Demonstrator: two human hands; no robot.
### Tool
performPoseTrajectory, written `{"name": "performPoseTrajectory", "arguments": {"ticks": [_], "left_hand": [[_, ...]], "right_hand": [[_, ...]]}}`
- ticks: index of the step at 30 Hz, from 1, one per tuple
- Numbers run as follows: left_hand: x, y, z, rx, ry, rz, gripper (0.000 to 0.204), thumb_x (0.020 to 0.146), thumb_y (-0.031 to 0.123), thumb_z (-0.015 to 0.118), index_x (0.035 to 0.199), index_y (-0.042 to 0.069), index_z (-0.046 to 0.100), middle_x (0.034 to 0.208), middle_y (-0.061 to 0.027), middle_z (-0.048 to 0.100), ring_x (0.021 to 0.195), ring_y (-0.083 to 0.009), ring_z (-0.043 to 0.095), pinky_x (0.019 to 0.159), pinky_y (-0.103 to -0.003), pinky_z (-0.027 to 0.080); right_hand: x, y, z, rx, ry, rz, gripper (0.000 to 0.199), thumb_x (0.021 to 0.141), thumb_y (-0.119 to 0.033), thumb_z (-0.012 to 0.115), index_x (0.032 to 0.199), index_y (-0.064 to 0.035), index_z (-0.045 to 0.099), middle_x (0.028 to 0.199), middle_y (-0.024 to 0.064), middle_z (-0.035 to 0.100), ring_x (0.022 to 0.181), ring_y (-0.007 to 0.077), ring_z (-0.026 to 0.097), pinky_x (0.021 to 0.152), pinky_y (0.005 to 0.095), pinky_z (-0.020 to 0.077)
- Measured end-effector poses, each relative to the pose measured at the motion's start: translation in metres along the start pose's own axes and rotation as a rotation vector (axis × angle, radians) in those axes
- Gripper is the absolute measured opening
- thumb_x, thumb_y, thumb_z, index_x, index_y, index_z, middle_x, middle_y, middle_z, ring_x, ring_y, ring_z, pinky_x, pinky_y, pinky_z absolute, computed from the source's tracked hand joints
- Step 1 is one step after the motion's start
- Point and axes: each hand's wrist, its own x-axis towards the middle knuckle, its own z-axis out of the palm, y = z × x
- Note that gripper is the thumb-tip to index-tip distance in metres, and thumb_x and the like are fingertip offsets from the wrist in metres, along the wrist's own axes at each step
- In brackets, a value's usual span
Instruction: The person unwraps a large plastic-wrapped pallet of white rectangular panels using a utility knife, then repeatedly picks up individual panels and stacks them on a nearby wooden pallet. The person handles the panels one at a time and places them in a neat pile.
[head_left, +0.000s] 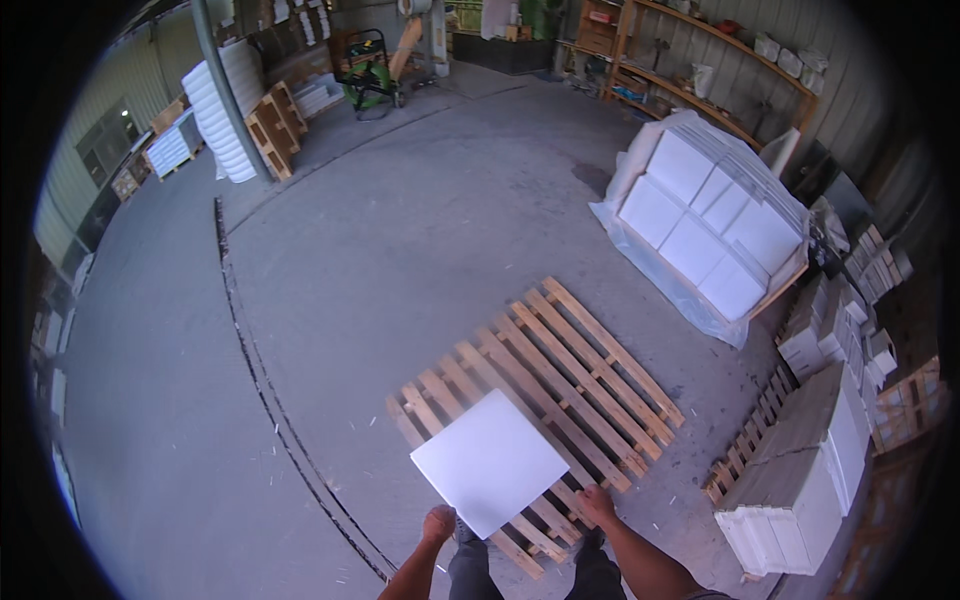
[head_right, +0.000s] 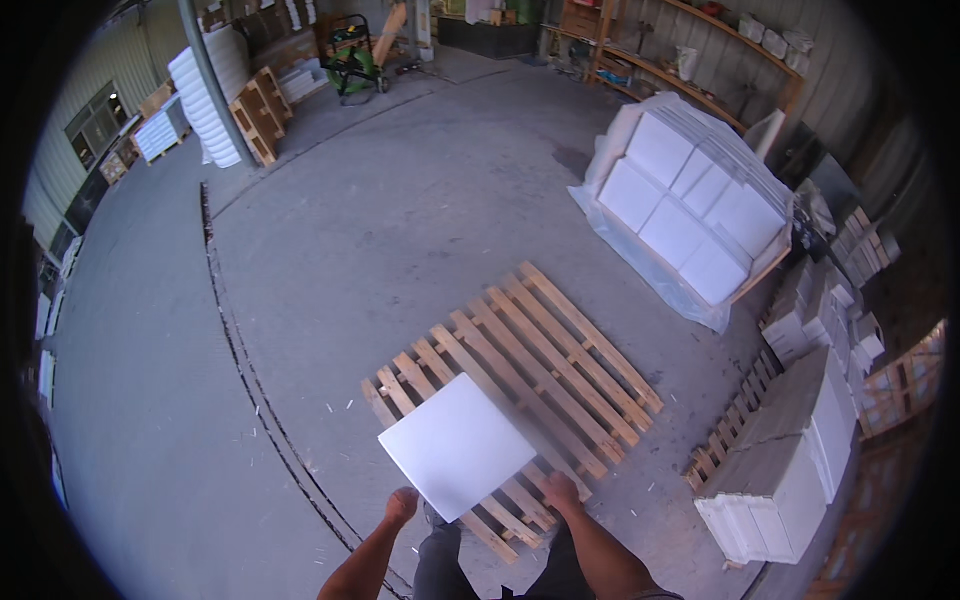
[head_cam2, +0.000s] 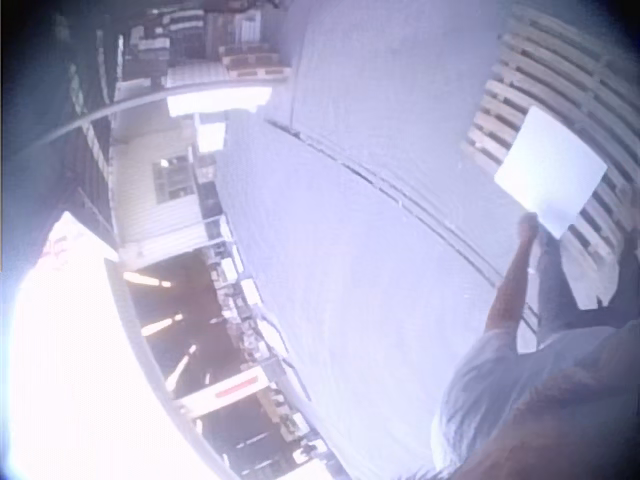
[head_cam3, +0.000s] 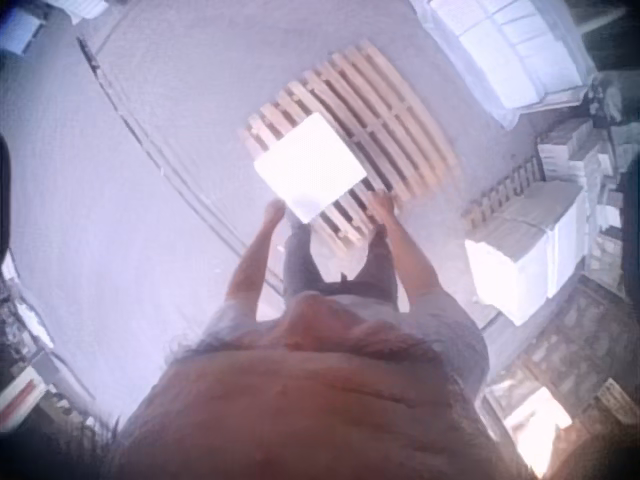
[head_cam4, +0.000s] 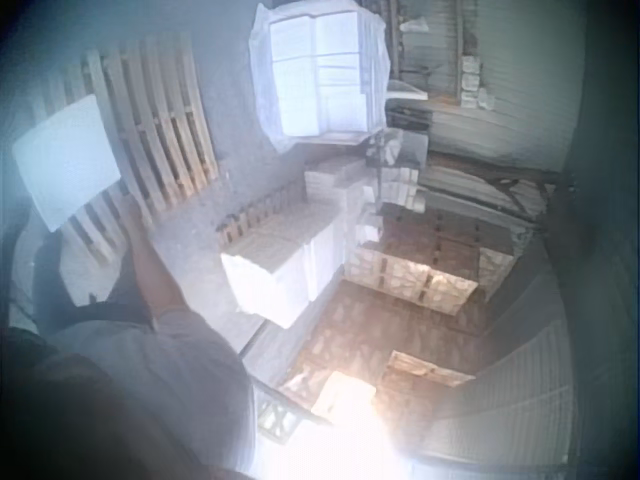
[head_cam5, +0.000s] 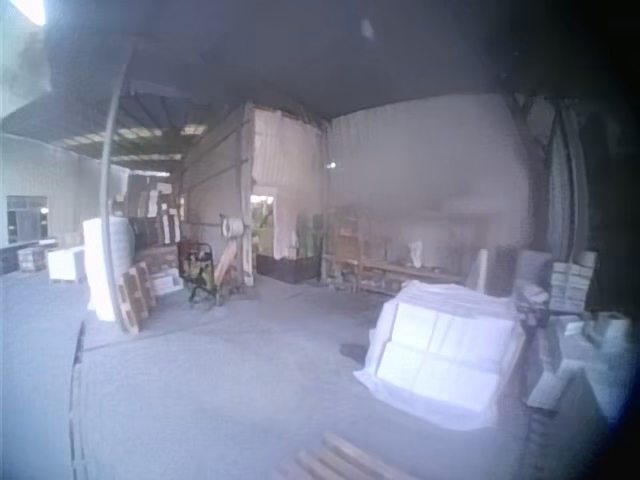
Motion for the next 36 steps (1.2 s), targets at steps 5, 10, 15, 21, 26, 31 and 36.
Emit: {"name": "performPoseTrajectory", "arguments": {"ticks": [5,10,15,21,26,31,36], "left_hand": [[0.106,0.075,-0.011,-0.025,0.364,0.125,0.026,0.086,0.020,0.056,0.100,-0.002,0.060,0.108,-0.0223,0.058,0.099,-0.0399,0.056,0.087,-0.046,0.047],[0.181,0.119,0.005,0.204,0.577,0.384,0.041,0.080,0.014,0.061,0.115,-0.003,0.049,0.115,-0.0228,0.053,0.109,-0.0399,0.048,0.088,-0.049,0.041],[0.238,0.139,0.016,0.302,0.646,0.195,0.047,0.090,0.037,0.047,0.120,0.000,0.051,0.121,-0.0193,0.054,0.114,-0.0357,0.050,0.094,-0.048,0.037],[0.251,0.128,0.022,0.264,0.547,0.166,0.034,0.089,0.036,0.050,0.089,0.003,0.057,0.094,-0.0134,0.061,0.093,-0.0334,0.058,0.079,-0.046,0.043],[0.235,0.138,0.033,0.280,0.504,0.292,0.026,0.087,0.030,0.056,0.090,0.004,0.059,0.090,-0.0136,0.062,0.088,-0.0334,0.058,0.077,-0.046,0.045],[0.183,0.165,0.059,0.288,0.324,0.487,0.025,0.083,0.026,0.058,0.089,0.002,0.061,0.090,-0.0152,0.061,0.089,-0.0316,0.058,0.081,-0.044,0.043],[0.143,0.181,0.071,0.164,0.192,0.701,0.030,0.080,0.020,0.061,0.103,0.000,0.057,0.100,-0.0164,0.060,0.098,-0.0332,0.055,0.092,-0.043,0.040]], "right_hand": [[0.075,-0.056,0.016,0.061,0.132,-0.022,0.051,0.085,-0.040,0.059,0.112,0.0019,0.052,0.108,0.0275,0.058,0.102,0.0443,0.055,0.088,0.0487,0.0442],[0.112,-0.066,0.060,-0.012,-0.075,0.058,0.052,0.091,-0.047,0.048,0.111,0.0003,0.054,0.103,0.0235,0.063,0.096,0.0417,0.060,0.083,0.0484,0.0482],[0.094,-0.069,0.074,-0.076,0.248,-0.008,0.041,0.091,-0.040,0.050,0.105,-0.0024,0.053,0.090,0.0199,0.062,0.090,0.0374,0.060,0.083,0.0457,0.0479],[0.088,-0.076,0.080,-0.074,0.337,0.013,0.036,0.087,-0.035,0.056,0.100,-0.0014,0.056,0.093,0.0182,0.062,0.091,0.0342,0.059,0.085,0.0428,0.0466],[0.045,-0.071,0.092,-0.070,0.238,0.213,0.038,0.086,-0.035,0.058,0.103,-0.0010,0.057,0.102,0.0196,0.059,0.095,0.0338,0.058,0.086,0.0441,0.0464],[-0.061,-0.063,0.114,0.291,0.216,0.351,0.047,0.093,-0.039,0.046,0.117,0.0013,0.053,0.118,0.0277,0.054,0.109,0.0426,0.051,0.093,0.0487,0.0382],[-0.120,-0.023,0.152,0.408,0.046,0.502,0.046,0.095,-0.042,0.043,0.110,-0.0015,0.058,0.108,0.0193,0.062,0.100,0.0367,0.057,0.087,0.0433,0.0428]]}}
